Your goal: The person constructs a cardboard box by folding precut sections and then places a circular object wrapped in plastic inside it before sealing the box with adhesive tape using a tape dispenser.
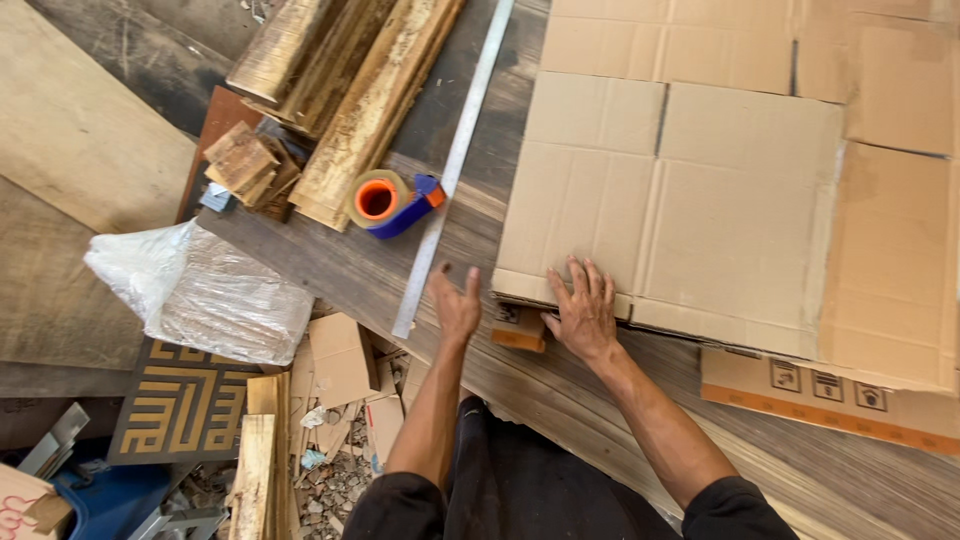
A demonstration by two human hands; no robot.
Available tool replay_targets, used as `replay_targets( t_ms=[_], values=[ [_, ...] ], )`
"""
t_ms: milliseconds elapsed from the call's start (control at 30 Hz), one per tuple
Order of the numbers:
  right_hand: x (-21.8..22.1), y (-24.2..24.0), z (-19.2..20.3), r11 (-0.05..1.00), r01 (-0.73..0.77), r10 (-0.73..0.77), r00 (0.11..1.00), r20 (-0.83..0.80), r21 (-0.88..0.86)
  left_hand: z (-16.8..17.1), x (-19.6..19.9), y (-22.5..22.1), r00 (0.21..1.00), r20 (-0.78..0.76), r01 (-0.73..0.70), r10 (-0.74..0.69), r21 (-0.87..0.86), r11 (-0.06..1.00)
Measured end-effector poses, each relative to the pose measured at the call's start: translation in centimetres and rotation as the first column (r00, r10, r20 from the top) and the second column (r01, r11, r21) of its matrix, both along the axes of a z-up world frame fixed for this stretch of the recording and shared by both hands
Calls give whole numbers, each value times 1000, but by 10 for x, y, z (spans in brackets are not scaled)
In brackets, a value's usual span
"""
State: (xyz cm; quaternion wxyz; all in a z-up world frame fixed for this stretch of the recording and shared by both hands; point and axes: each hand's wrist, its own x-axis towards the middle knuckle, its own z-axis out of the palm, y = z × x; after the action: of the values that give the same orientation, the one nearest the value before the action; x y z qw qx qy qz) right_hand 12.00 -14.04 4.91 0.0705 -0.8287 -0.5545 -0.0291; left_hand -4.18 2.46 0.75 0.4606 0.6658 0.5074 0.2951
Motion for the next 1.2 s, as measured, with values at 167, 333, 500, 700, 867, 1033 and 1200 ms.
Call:
replay_targets(
  t_ms=[167,333,500,700,867,1033,1200],
  values=[
    [-26,35,14,977,-100,83,992,-91,-190,-30,-40,130,952,-240,-39,188,516,856],
    [-51,71,37,993,-94,86,989,-120,-67,-29,-44,187,750,-657,291,-81,218,931],
    [-60,96,46,995,-98,88,965,-245,-27,-59,-37,226,555,-826,480,-97,222,849],
    [-67,111,44,986,-146,163,943,-292,80,5,-42,208,533,-784,567,-318,52,822],
    [-89,148,78,965,-235,250,959,-132,116,90,-54,153,523,-796,809,-306,349,473],
    [-92,148,102,987,-146,148,989,-27,62,184,-61,111,550,-733,833,-400,446,329],
    [-64,123,138,999,-39,43,991,-126,38,188,-63,96,781,-407,607,-474,670,427]
  ],
)
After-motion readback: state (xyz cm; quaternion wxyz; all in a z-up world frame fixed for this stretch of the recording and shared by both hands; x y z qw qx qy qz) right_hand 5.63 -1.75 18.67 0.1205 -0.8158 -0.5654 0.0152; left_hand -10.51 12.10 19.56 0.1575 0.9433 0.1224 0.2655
